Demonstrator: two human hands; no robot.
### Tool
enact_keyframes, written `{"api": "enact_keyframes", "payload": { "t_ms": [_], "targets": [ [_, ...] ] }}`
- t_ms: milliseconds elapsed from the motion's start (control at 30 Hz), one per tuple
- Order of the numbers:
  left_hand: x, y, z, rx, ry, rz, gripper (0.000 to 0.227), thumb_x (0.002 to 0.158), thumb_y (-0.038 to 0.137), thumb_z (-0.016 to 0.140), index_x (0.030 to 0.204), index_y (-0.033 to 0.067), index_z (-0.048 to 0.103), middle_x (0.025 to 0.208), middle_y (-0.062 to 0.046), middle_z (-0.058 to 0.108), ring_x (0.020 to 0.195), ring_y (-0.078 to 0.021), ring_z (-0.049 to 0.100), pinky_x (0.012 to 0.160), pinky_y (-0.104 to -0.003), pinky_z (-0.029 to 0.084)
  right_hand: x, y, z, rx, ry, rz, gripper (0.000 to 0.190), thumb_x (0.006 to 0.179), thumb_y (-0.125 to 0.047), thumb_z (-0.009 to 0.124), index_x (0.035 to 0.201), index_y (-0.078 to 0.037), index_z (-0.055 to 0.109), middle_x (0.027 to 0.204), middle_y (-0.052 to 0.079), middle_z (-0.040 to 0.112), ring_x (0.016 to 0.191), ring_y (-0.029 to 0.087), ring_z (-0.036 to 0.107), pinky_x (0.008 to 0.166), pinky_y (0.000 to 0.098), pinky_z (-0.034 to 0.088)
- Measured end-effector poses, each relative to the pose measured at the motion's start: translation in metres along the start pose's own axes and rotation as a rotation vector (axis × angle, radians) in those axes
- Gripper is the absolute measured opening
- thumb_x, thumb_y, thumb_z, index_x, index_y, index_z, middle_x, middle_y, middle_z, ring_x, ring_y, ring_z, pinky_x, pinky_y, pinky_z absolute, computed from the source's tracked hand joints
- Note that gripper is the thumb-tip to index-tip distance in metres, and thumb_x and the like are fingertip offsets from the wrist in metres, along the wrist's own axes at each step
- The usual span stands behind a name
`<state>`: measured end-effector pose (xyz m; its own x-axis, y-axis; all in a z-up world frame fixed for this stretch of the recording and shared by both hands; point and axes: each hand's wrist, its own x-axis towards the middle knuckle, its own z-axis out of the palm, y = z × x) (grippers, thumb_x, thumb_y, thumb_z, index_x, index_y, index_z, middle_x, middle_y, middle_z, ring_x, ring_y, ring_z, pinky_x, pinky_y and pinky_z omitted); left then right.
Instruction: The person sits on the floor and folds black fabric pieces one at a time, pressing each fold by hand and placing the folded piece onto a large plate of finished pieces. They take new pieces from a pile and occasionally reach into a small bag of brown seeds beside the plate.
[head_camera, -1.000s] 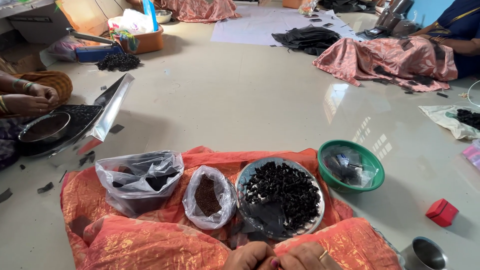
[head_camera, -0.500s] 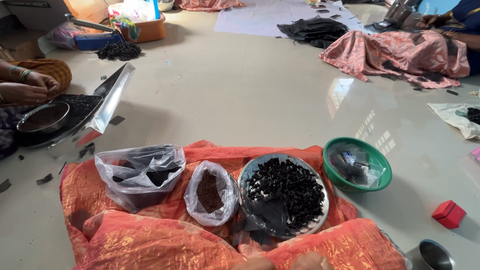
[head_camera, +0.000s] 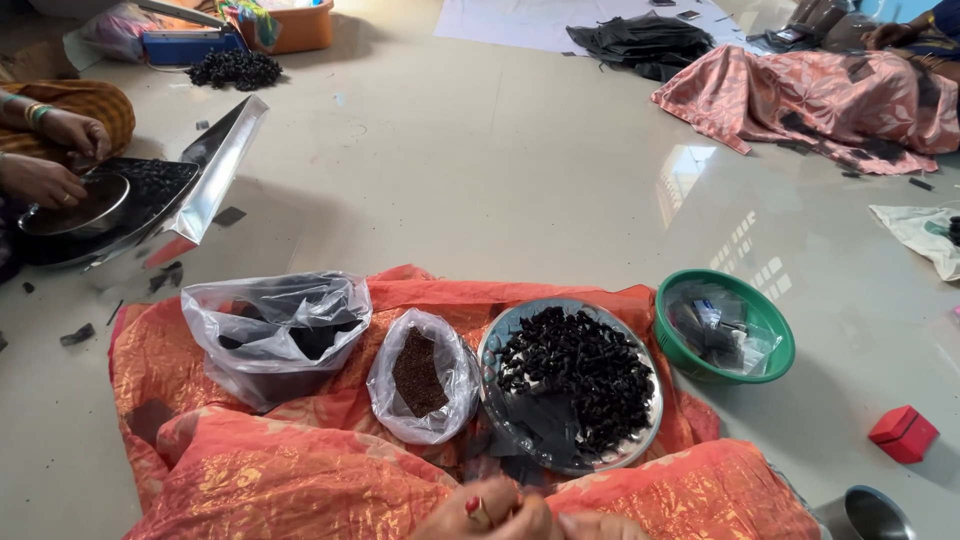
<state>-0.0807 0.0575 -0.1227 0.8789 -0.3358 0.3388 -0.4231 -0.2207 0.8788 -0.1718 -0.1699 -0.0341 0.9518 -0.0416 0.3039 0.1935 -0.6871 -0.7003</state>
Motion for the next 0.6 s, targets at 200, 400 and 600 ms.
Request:
{"api": "enact_keyframes", "payload": {
  "t_ms": [200, 400, 600],
  "targets": [
    [0.122, 0.1, -0.081, 0.046, 0.101, -0.039, 0.017, 0.087, 0.006, 0.066, 0.103, 0.0064, 0.07, 0.087, 0.001, 0.072, 0.082, -0.0146, 0.067, 0.071, -0.029, 0.055, 0.132, 0.024, -0.02, -0.214, -0.036, 0.189, 0.022, 0.098, -0.024, 0.062, 0.094, -0.003, 0.068, 0.09, 0.013, 0.068, 0.089, 0.031, 0.067, 0.079, 0.0451, 0.053],
    [0.146, 0.039, -0.074, -0.271, 0.218, -0.622, 0.015, 0.093, 0.016, 0.066, 0.102, 0.0061, 0.073, 0.085, 0.001, 0.074, 0.072, -0.0105, 0.065, 0.064, -0.026, 0.053, 0.195, 0.068, 0.041, -0.511, -0.134, 0.307, 0.026, 0.081, -0.025, 0.077, 0.106, -0.018, 0.074, 0.108, 0.01, 0.067, 0.103, 0.033, 0.064, 0.089, 0.044, 0.054],
    [0.155, 0.038, -0.078, -0.418, 0.268, -0.744, 0.017, 0.096, 0.015, 0.064, 0.102, 0.0034, 0.075, 0.082, -0.002, 0.072, 0.068, -0.0085, 0.06, 0.061, -0.025, 0.049, 0.208, 0.118, 0.12, -0.451, -0.245, 0.386, 0.026, 0.078, -0.026, 0.083, 0.099, -0.017, 0.071, 0.113, 0.008, 0.064, 0.117, 0.036, 0.056, 0.102, 0.0447, 0.048]
  ]
}}
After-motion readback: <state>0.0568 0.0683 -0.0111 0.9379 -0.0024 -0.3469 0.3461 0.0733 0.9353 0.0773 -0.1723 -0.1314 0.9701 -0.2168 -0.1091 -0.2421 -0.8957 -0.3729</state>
